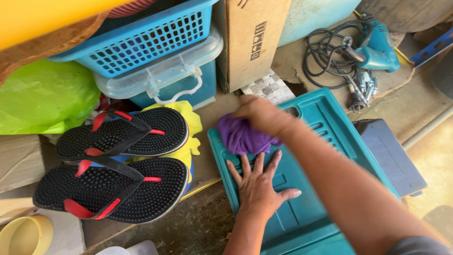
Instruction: The person opens a teal plastic toolbox case and wipes its lid with a purple cloth. They remove a power drill, its cord, and metal bits and sockets from the case, set the tools on the ground beside the shelf, and continue wiping the empty case interior, lid, and outer surfaces.
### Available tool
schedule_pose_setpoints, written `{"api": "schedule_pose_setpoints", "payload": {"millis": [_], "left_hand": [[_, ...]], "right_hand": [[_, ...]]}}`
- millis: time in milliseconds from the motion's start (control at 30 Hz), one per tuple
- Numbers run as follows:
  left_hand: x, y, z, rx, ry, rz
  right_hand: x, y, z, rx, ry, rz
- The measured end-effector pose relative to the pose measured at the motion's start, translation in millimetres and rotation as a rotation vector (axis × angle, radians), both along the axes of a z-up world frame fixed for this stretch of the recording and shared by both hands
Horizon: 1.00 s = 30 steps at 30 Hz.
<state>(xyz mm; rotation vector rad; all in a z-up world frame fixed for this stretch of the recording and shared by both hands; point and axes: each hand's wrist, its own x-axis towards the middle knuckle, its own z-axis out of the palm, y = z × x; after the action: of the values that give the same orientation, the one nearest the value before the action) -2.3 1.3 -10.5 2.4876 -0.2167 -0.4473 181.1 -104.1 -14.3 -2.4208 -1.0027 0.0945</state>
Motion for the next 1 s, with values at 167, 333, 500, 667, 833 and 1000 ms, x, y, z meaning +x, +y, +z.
{"api": "schedule_pose_setpoints", "payload": {"millis": [167, 333, 500, 667, 833, 1000], "left_hand": [[-1.7, -0.2, -5.3, -0.02, -0.195, 0.026], [-0.6, -2.2, -7.3, -0.018, -0.164, 0.009], [1.2, -2.2, -2.8, -0.016, -0.111, 0.01], [0.5, -2.2, 0.0, -0.013, -0.144, 0.01], [1.5, -3.2, 3.8, 0.02, -0.086, -0.005], [2.2, -3.3, 7.8, 0.039, -0.068, -0.017]], "right_hand": [[3.7, -112.8, 33.0, -0.267, -0.081, -0.338], [-3.8, -184.9, 34.0, -0.233, -0.307, -0.382], [-61.8, -261.6, 33.4, 0.031, -0.386, -0.7], [-104.8, -303.7, 43.7, 0.995, -0.001, -0.548], [-134.4, -263.9, 69.7, 1.409, 0.134, -0.393], [-129.9, -210.4, 62.1, 2.091, 0.273, -0.763]]}}
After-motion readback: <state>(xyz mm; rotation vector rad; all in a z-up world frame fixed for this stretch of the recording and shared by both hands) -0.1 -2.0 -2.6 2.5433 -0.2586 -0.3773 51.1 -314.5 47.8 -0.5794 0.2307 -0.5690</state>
